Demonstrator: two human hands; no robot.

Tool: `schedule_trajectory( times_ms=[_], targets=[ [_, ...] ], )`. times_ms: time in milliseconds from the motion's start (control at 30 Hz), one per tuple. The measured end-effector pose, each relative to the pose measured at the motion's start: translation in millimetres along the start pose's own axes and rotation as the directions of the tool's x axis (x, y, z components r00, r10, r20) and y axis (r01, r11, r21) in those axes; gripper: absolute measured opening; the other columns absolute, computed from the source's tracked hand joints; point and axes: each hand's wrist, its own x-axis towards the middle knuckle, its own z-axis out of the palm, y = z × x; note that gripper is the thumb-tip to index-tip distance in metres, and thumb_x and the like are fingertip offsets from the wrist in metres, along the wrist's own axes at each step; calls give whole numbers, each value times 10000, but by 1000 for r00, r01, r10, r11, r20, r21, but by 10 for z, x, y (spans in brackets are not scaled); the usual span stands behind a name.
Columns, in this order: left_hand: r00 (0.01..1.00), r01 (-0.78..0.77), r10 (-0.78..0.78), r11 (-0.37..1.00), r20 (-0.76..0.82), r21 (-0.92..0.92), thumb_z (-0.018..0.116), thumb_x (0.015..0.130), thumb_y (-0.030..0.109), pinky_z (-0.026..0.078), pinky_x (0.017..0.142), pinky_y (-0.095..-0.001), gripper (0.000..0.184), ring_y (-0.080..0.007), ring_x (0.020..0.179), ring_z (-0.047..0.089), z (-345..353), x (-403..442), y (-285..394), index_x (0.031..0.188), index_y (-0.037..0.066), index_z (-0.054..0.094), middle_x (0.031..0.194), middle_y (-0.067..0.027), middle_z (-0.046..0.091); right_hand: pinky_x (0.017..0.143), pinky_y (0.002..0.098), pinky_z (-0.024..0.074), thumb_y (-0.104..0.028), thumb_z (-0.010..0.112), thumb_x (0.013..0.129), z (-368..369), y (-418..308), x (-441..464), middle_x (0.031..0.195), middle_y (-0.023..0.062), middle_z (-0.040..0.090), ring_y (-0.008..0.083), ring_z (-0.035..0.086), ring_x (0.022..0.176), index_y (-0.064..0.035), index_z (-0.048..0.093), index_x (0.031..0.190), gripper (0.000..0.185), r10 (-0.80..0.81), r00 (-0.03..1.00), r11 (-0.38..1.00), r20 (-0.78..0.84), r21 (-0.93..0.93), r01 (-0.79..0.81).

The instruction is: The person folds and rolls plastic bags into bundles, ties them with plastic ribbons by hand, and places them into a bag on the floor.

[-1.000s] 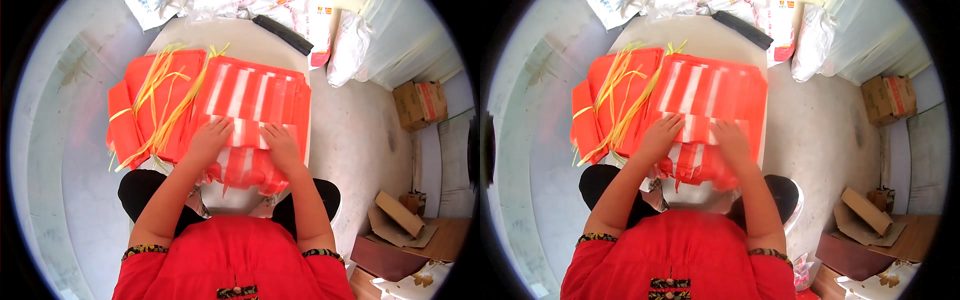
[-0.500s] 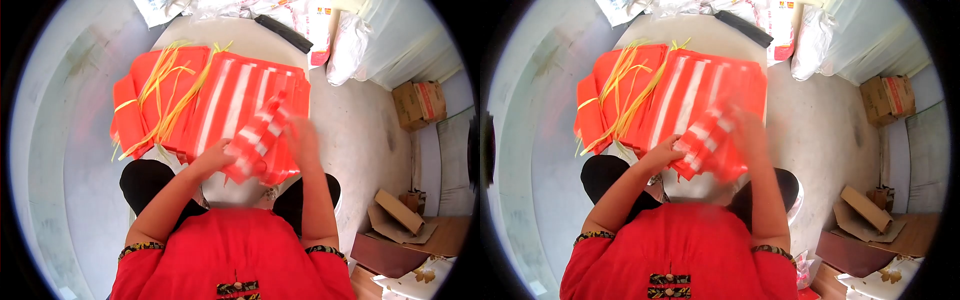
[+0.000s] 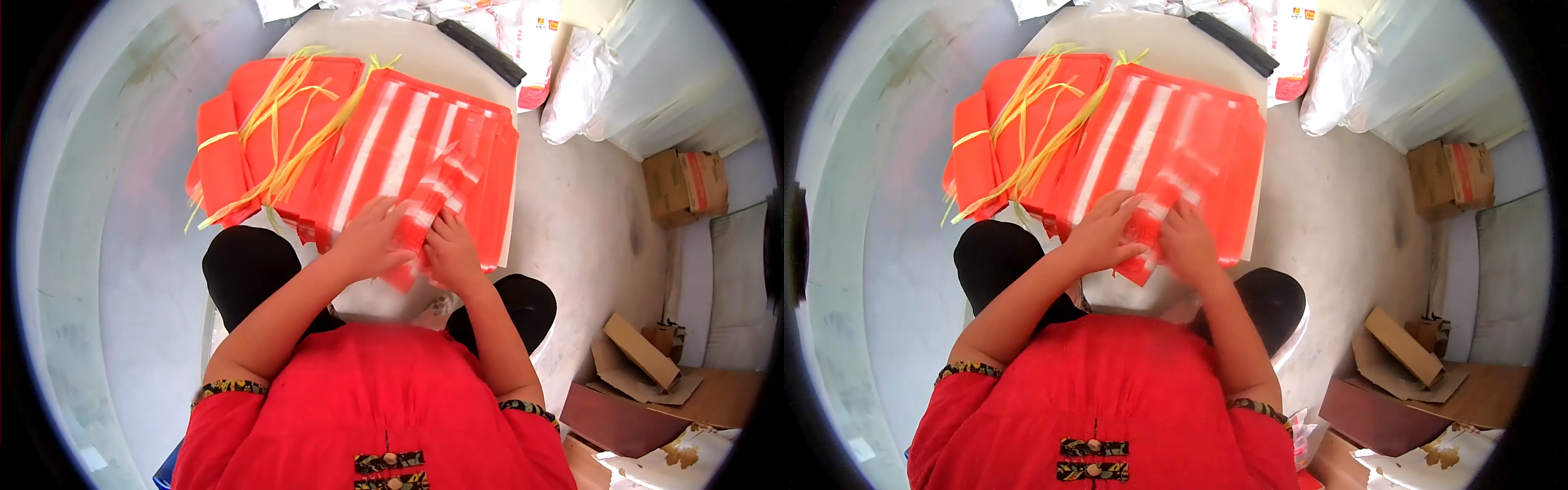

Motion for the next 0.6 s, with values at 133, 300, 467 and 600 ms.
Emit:
schedule_trajectory(
  times_ms=[133,300,467,600],
  targets=[
    [997,-81,79,982,-16,-169,809,841,386,317,1243,-450,990,-413,1546,302,126,269,37,1596,-20,313,1655,-271,299,1236,525,310,-88,741,802,70,6,-46,1314,161,614,403,448,1421,-22,670,1041,258,19,966,1000,259,-1,-20],
    [993,-92,112,939,41,-332,756,851,209,303,1253,-460,928,-419,1551,288,315,395,-71,1608,-32,276,1654,-263,309,1255,536,276,-110,721,829,41,79,106,1278,161,625,386,483,1371,-21,687,1086,273,-12,942,997,336,79,-16],
    [980,-197,199,937,-23,-290,592,850,-36,292,1254,-502,782,-425,1557,278,405,325,-102,1586,-34,329,1655,-255,319,1211,520,317,-116,689,867,96,260,311,1229,150,643,382,505,1299,-16,695,1169,319,84,922,995,377,21,-99],
    [980,-179,194,952,36,-250,519,833,-111,265,1260,-529,751,-433,1557,274,342,251,-144,1566,-34,371,1659,-248,322,1153,496,361,-119,690,857,156,467,412,1237,147,648,396,494,1257,-20,713,1134,296,116,925,992,362,-1,-124]
  ],
)
